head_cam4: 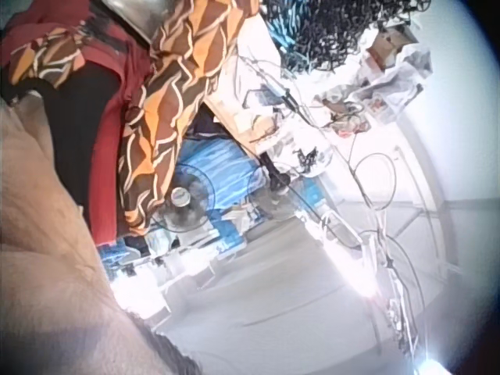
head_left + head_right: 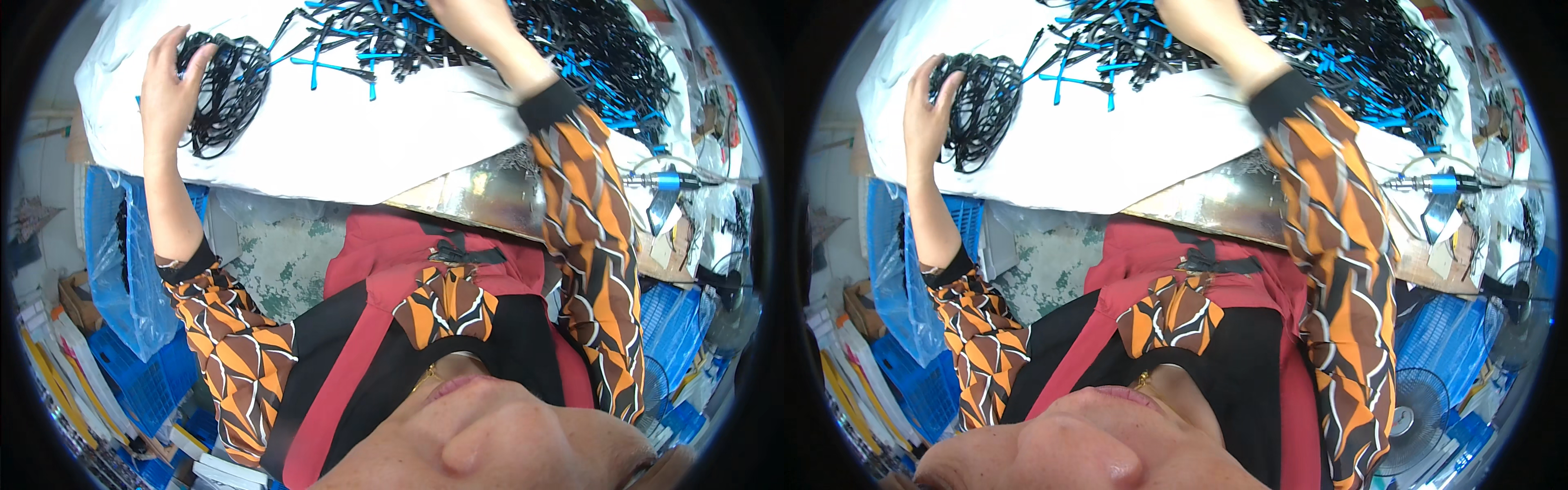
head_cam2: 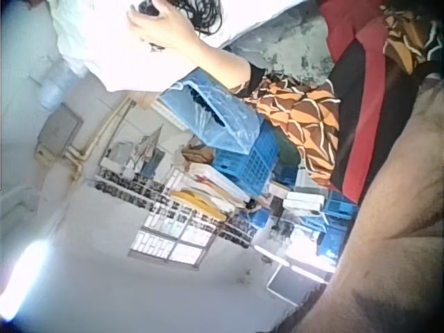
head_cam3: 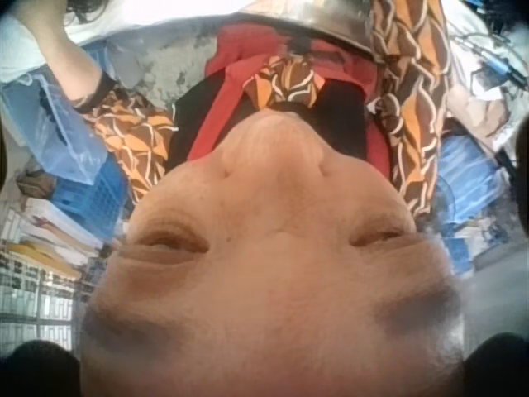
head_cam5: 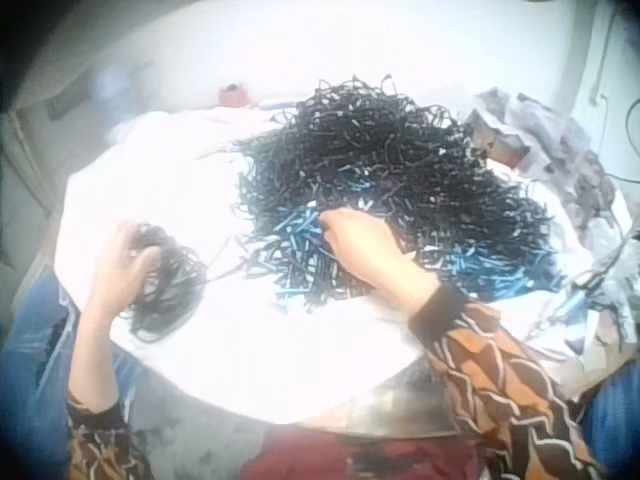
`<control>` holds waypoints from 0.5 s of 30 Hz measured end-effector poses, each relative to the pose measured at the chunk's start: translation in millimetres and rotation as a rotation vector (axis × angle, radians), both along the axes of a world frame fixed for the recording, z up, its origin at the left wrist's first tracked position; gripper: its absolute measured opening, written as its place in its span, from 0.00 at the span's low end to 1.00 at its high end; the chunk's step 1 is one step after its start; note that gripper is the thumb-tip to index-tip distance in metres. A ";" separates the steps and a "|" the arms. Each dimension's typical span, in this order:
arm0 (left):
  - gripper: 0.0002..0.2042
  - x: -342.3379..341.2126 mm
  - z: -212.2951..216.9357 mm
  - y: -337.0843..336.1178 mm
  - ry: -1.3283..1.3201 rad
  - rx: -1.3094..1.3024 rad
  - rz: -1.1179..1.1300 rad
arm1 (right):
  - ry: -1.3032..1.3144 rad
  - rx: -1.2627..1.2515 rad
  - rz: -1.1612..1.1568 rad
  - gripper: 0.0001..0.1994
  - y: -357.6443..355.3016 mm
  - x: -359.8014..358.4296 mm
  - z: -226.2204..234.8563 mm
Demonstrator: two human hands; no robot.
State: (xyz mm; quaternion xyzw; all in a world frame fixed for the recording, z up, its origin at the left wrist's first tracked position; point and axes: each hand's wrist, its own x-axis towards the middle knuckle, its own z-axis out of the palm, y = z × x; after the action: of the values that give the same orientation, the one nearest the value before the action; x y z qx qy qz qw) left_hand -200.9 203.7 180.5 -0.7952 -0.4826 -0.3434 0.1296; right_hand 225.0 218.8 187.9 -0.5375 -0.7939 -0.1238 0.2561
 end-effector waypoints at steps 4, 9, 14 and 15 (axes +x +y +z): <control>0.26 62.4 6.2 -24.9 0.108 -0.152 -0.127 | -0.313 0.115 -0.138 0.08 51.0 -6.6 -13.4; 0.24 100.7 11.5 -32.4 0.115 -0.286 -0.239 | -0.375 0.042 -0.136 0.06 7.3 37.7 -7.7; 0.23 165.5 3.1 -5.8 0.160 -0.161 -0.521 | -0.009 0.092 -0.074 0.13 -85.0 99.3 29.2; 0.22 187.4 2.6 -0.5 0.152 -0.113 -0.610 | 0.089 -0.038 -0.182 0.15 -94.6 111.7 36.5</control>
State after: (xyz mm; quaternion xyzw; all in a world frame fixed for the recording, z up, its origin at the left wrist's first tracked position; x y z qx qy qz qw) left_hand -13.5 203.2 183.0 -0.9326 -0.2291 -0.2788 0.0118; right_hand 336.7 124.1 224.3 -0.6172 -0.7316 -0.1077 0.2687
